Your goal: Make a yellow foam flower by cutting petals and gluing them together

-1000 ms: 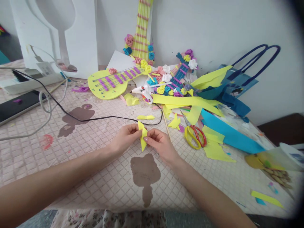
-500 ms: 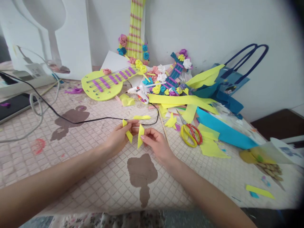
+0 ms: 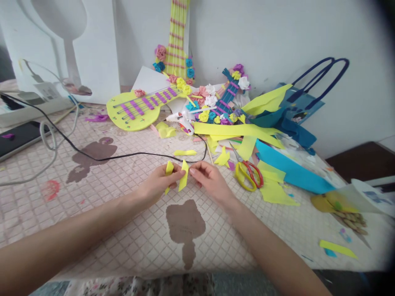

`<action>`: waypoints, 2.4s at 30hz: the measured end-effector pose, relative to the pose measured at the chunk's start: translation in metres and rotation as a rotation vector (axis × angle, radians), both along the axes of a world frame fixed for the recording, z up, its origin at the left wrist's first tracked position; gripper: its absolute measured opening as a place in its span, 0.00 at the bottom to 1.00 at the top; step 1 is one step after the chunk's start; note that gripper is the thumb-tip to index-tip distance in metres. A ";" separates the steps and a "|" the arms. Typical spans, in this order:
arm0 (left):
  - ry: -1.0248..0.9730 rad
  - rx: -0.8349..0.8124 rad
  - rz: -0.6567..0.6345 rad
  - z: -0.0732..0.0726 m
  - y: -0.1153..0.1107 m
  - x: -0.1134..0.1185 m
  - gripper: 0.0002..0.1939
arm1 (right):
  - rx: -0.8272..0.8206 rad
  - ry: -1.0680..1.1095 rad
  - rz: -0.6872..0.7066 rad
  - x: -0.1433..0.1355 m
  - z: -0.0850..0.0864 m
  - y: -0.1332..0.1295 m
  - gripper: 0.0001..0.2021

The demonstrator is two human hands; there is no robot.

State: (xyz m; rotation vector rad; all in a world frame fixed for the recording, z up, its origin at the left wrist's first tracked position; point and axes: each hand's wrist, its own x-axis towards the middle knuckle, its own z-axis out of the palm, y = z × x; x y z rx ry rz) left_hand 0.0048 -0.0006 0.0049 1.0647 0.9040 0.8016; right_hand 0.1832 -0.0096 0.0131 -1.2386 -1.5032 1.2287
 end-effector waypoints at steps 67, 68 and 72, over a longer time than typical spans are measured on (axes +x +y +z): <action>-0.065 -0.106 -0.021 0.004 0.002 -0.003 0.16 | 0.606 -1.137 -0.210 0.098 -0.007 0.051 0.14; -0.067 -0.109 -0.018 0.004 0.002 -0.003 0.16 | 0.599 -1.187 -0.183 0.102 -0.009 0.053 0.15; -0.075 -0.112 -0.016 0.005 0.002 -0.003 0.16 | 0.604 -1.258 -0.151 0.105 -0.019 0.056 0.13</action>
